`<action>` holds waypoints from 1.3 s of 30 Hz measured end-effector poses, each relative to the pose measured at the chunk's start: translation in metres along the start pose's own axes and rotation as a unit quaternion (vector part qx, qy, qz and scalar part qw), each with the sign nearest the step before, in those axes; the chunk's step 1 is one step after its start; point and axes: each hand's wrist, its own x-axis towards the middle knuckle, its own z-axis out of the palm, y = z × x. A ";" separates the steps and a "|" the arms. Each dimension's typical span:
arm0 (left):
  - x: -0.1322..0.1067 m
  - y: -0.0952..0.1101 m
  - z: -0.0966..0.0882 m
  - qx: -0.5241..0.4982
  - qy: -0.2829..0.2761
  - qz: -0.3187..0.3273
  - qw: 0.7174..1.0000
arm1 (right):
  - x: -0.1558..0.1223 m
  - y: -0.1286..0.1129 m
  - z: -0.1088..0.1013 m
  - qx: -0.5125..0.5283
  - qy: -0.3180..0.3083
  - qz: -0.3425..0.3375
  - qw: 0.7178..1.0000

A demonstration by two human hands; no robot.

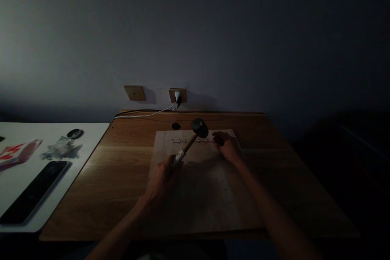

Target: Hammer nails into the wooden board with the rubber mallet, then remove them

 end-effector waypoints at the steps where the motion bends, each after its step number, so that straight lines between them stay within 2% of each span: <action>1: 0.000 0.001 0.000 0.002 -0.003 0.001 1.000 | 0.000 0.000 0.000 -0.003 -0.002 0.001 1.000; 7: 0.008 0.017 -0.003 0.027 -0.026 0.031 0.999 | 0.001 -0.003 0.004 0.008 0.002 0.003 1.000; 10: 0.018 0.029 -0.003 0.067 -0.040 0.051 0.996 | -0.001 -0.004 0.000 0.010 0.000 0.006 1.000; 16: 0.032 0.037 0.004 0.147 -0.071 0.068 0.984 | -0.019 0.008 -0.027 -0.011 0.063 0.029 0.998; 19: 0.031 0.036 0.007 0.110 -0.048 0.071 0.990 | -0.040 -0.006 -0.035 -0.053 0.109 0.020 0.992; 21: 0.029 0.036 0.006 0.083 -0.029 0.070 0.994 | -0.057 -0.030 -0.032 -0.086 0.082 -0.054 0.991; 22: 0.028 0.035 0.005 0.073 -0.021 0.069 0.995 | -0.067 -0.045 -0.028 -0.105 0.021 -0.122 0.987; 23: 0.027 0.034 0.004 0.067 -0.017 0.068 0.995 | -0.076 -0.060 -0.023 -0.129 -0.045 -0.199 0.970; 24: 0.025 0.033 0.002 0.063 -0.014 0.067 0.996 | -0.084 -0.074 -0.016 -0.152 -0.107 -0.278 0.942; 26: 0.023 0.028 0.001 0.061 -0.016 0.060 0.996 | -0.097 -0.096 -0.004 -0.183 -0.181 -0.375 0.891; 30: 0.015 0.015 0.004 0.026 -0.036 0.052 0.998 | -0.106 -0.111 0.005 -0.221 -0.222 -0.442 0.840; 33: 0.010 0.009 0.007 0.002 -0.030 0.045 0.999 | -0.103 -0.108 0.000 -0.234 -0.238 -0.458 0.824; 35: 0.008 0.009 0.008 -0.001 -0.021 0.041 0.999 | -0.098 -0.098 -0.005 -0.216 -0.223 -0.445 0.840; 36: 0.007 0.009 0.007 -0.003 -0.018 0.039 0.999 | -0.093 -0.090 -0.008 -0.197 -0.201 -0.422 0.862; 38: 0.006 0.010 0.006 -0.007 -0.013 0.034 0.999 | -0.078 -0.069 -0.013 -0.140 -0.124 -0.331 0.925; 39: 0.007 0.010 0.005 -0.008 -0.010 0.031 0.999 | -0.069 -0.055 -0.015 -0.102 -0.067 -0.256 0.959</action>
